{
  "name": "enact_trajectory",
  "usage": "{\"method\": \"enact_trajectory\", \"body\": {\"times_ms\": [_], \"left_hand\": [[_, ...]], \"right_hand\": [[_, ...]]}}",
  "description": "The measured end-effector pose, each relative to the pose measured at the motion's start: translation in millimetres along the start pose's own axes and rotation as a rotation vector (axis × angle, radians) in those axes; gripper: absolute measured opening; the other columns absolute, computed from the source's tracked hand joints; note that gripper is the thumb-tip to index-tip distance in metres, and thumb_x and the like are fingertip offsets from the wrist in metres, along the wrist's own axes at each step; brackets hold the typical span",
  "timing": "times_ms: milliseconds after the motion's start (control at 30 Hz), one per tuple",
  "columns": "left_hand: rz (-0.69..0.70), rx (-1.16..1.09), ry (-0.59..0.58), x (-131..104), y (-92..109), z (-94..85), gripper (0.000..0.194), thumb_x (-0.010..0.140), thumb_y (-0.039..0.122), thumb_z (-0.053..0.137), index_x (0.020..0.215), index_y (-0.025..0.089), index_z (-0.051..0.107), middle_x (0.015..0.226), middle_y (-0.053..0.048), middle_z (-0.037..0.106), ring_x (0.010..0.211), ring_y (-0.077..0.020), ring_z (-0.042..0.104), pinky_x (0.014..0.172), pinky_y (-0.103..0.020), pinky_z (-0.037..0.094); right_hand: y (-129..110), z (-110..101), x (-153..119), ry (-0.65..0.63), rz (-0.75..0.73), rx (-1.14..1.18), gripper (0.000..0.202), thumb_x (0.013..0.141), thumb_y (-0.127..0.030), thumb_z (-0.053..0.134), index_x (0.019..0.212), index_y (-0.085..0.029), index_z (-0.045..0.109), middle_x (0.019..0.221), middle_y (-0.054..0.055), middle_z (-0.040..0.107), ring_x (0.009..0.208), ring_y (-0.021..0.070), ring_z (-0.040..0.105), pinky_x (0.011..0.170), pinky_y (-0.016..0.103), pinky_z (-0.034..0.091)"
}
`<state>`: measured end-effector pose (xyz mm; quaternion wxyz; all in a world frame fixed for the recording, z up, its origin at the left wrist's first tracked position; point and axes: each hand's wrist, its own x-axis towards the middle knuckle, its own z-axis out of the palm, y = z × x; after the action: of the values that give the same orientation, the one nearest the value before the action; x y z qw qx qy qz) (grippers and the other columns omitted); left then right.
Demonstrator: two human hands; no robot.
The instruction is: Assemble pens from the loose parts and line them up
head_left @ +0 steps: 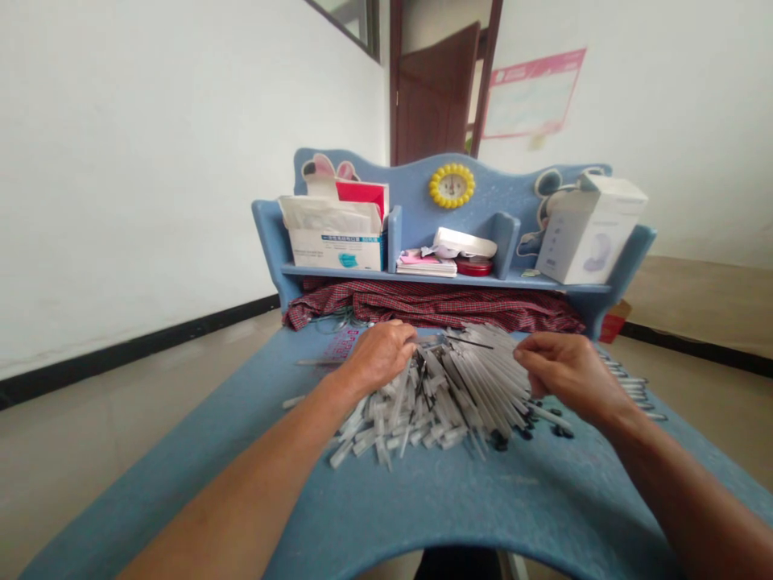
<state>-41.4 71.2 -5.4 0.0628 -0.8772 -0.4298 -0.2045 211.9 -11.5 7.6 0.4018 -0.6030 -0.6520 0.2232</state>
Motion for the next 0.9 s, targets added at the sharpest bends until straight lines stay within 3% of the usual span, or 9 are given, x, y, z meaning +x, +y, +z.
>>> {"method": "enact_trajectory", "body": {"times_ms": [167,433,733,900], "left_hand": [[-0.032,0.027,-0.02,0.5,-3.0,-1.4,0.017,0.082,0.018,0.051,0.088,0.015,0.066,0.084,-0.007,0.067,0.082,-0.0201,0.062,0.073,-0.028,0.045],[-0.034,0.047,-0.033,-0.9,-1.3,0.1,0.016,0.082,0.02,0.05,0.086,0.017,0.066,0.082,-0.006,0.065,0.08,-0.0195,0.062,0.072,-0.028,0.044],[0.08,-0.021,-0.039,-0.7,3.7,-1.6,0.015,0.082,0.02,0.052,0.085,0.019,0.067,0.08,-0.004,0.064,0.077,-0.016,0.06,0.071,-0.024,0.043],[0.214,-0.089,-0.031,-1.2,15.5,-4.2,0.015,0.084,0.02,0.052,0.087,0.017,0.066,0.079,-0.004,0.063,0.075,-0.0156,0.059,0.069,-0.024,0.042]], "right_hand": [[-5.4,-10.4,-3.3,-0.039,0.038,0.09,0.024,0.07,-0.035,0.054,0.054,-0.017,0.055,0.037,-0.002,0.052,0.033,0.0078,0.039,0.035,0.02,0.027],[-1.4,-5.8,-4.4,-0.092,0.029,0.091,0.026,0.073,-0.037,0.053,0.056,-0.017,0.055,0.038,-0.002,0.053,0.035,0.0078,0.039,0.038,0.02,0.029],[2.5,-1.6,-2.8,-0.135,-0.003,0.082,0.027,0.076,-0.038,0.053,0.058,-0.018,0.055,0.039,-0.002,0.053,0.037,0.0081,0.038,0.04,0.021,0.029],[3.8,6.0,0.3,-0.194,-0.06,0.147,0.032,0.078,-0.042,0.055,0.059,-0.017,0.056,0.041,-0.002,0.054,0.037,0.0074,0.038,0.04,0.02,0.028]]}}
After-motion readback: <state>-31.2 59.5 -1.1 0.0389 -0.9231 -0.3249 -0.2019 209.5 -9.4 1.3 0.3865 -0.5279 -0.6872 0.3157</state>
